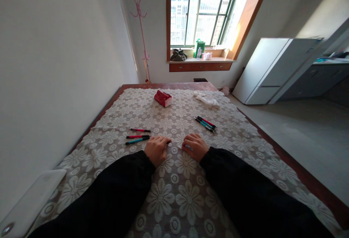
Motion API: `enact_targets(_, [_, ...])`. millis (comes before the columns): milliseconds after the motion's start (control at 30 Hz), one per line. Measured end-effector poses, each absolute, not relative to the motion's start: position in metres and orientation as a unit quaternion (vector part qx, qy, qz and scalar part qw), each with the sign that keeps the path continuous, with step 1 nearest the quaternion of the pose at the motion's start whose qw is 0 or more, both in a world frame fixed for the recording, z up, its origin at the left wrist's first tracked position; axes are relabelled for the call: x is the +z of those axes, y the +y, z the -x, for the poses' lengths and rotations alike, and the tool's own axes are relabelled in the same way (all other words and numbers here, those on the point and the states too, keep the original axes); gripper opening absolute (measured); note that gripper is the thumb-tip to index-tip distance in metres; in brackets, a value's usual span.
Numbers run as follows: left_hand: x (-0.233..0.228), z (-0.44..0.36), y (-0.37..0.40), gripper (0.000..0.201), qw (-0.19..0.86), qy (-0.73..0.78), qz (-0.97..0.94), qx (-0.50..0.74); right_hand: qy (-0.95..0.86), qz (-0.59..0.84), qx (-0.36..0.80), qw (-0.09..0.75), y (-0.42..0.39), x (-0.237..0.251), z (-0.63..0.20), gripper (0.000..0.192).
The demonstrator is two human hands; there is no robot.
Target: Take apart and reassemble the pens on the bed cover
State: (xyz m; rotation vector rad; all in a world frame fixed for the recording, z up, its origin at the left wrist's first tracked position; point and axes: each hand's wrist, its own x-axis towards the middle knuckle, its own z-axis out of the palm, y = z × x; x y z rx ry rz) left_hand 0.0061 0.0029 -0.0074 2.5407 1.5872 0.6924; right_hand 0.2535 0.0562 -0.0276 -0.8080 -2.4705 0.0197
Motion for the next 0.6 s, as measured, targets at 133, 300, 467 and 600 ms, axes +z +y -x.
enact_targets(133, [-0.0062, -0.0064, 0.0021, 0.034, 0.026, 0.529, -0.819, 0.221, -0.911, 0.301, 0.008, 0.281, 0.0548, -0.0255, -0.2535, 0.011])
enact_targets(300, [-0.0066, -0.0058, 0.003, 0.031, 0.032, 0.534, -0.815, 0.226, -0.925, 0.262, 0.007, 0.274, 0.0542, -0.0249, -0.253, 0.013])
enact_targets(467, [-0.0082, -0.006, 0.0035, 0.026, 0.034, 0.531, -0.814, 0.232, -0.904, 0.314, -0.001, 0.292, 0.0562, -0.0275, -0.2531, 0.011])
enact_targets(600, [-0.0102, -0.006, 0.0037, 0.02, 0.029, 0.526, -0.817, 0.232, -0.883, 0.333, 0.001, 0.331, 0.0562, -0.026, -0.2532, 0.014])
